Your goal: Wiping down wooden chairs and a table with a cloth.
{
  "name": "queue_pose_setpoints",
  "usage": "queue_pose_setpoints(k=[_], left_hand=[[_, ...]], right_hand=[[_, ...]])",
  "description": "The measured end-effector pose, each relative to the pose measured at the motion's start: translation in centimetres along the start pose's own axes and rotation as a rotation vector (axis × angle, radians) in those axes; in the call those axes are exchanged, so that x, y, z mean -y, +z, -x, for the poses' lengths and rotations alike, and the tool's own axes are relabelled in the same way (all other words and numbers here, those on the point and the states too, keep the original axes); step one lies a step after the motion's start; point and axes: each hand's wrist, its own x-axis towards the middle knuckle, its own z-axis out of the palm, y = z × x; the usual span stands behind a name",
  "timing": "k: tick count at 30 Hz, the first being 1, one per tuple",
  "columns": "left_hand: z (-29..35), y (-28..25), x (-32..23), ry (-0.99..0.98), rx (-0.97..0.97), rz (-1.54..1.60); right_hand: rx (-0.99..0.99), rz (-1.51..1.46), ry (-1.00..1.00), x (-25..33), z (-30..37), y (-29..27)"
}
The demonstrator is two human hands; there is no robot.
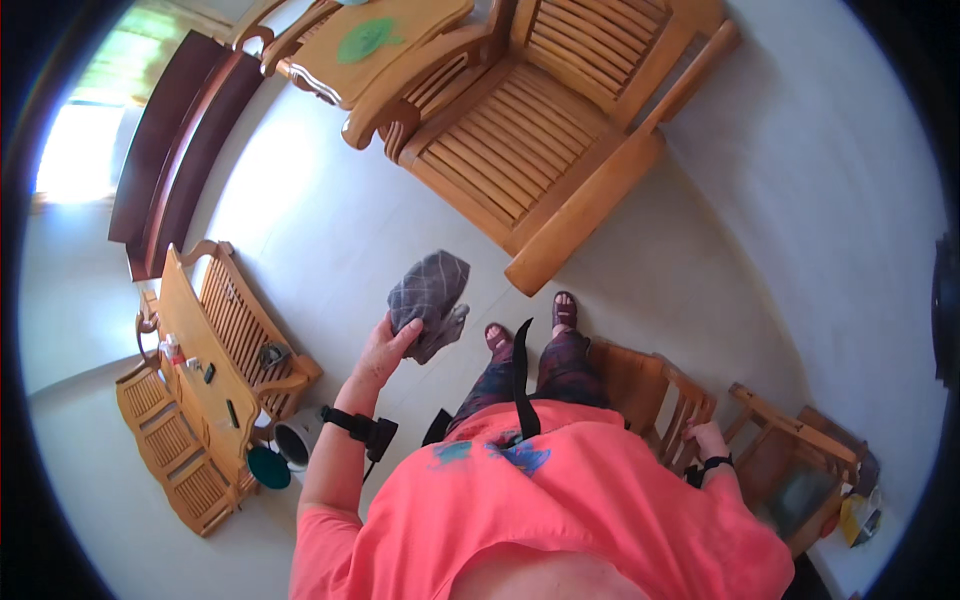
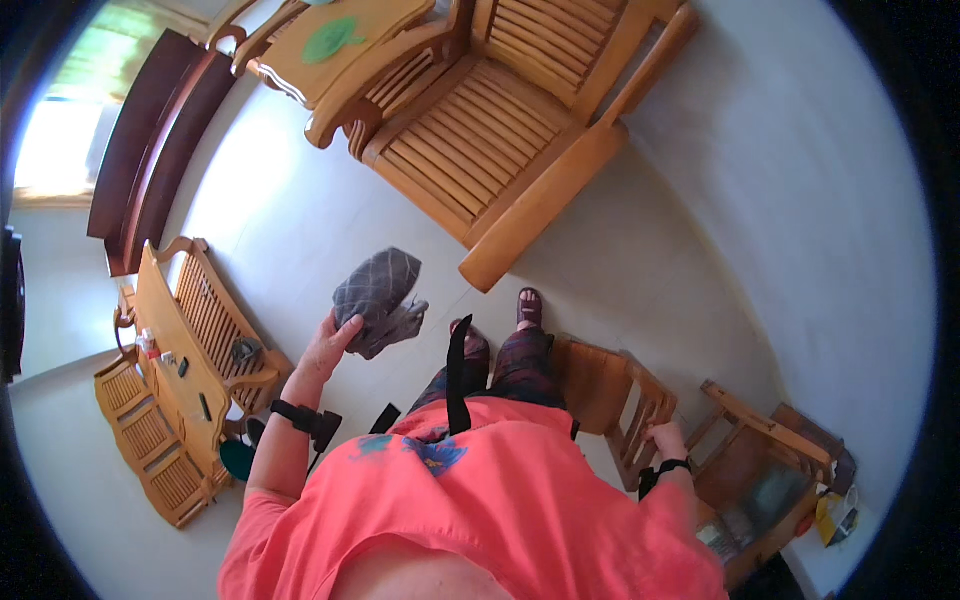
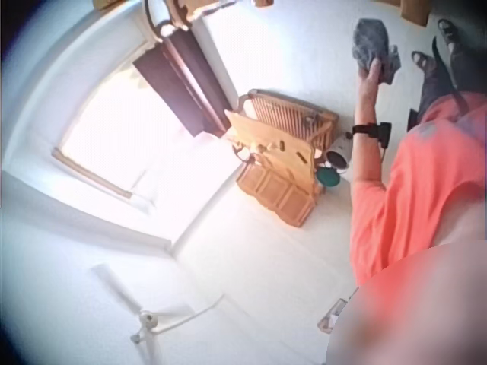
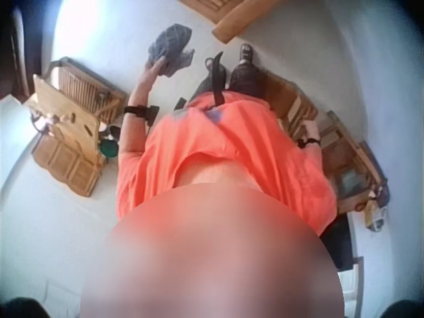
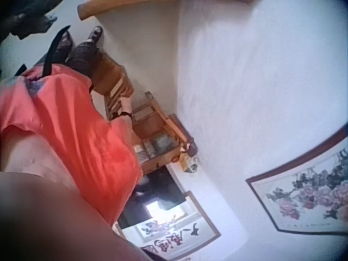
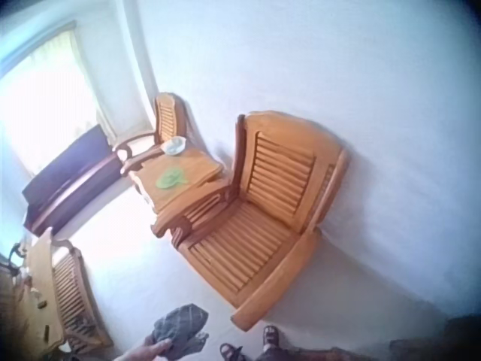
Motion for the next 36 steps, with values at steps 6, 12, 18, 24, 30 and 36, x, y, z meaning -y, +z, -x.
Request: queue_pose_setpoints(k=[6,12,18,24,30,36], left_hand=[[-3.3,-1.2,-1.0,0.028,0.089,-0.229],[-6.0,-0.8,-2.2,0.077,0.182,-0.520],[-6.9,1.3,-2.9,0.110,0.161,-0.446],[-8.6,3.9,-5.4,0.220,0.284,-0.462],[-8.0,7.2,-11.0,0.223,0.342,-0.579],[-8.2,13.3,-15.5,0.472,0.374,-0.468]], right_hand=[[0.007,-0.259,0.104,-1.4,3.6,3.3],[-0.027,-0.489,0.188,-6.9,3.8,5.6],[-0.448,-0.314,0.122,-15.5,1.0,9.3],[-0.674,0.260,0.151,-21.2,-2.3,8.5],[-0.188,0.784,0.208,-20.8,-3.1,6.1],[-0.124,0.916,0.080,-19.6,-3.1,6.1]])
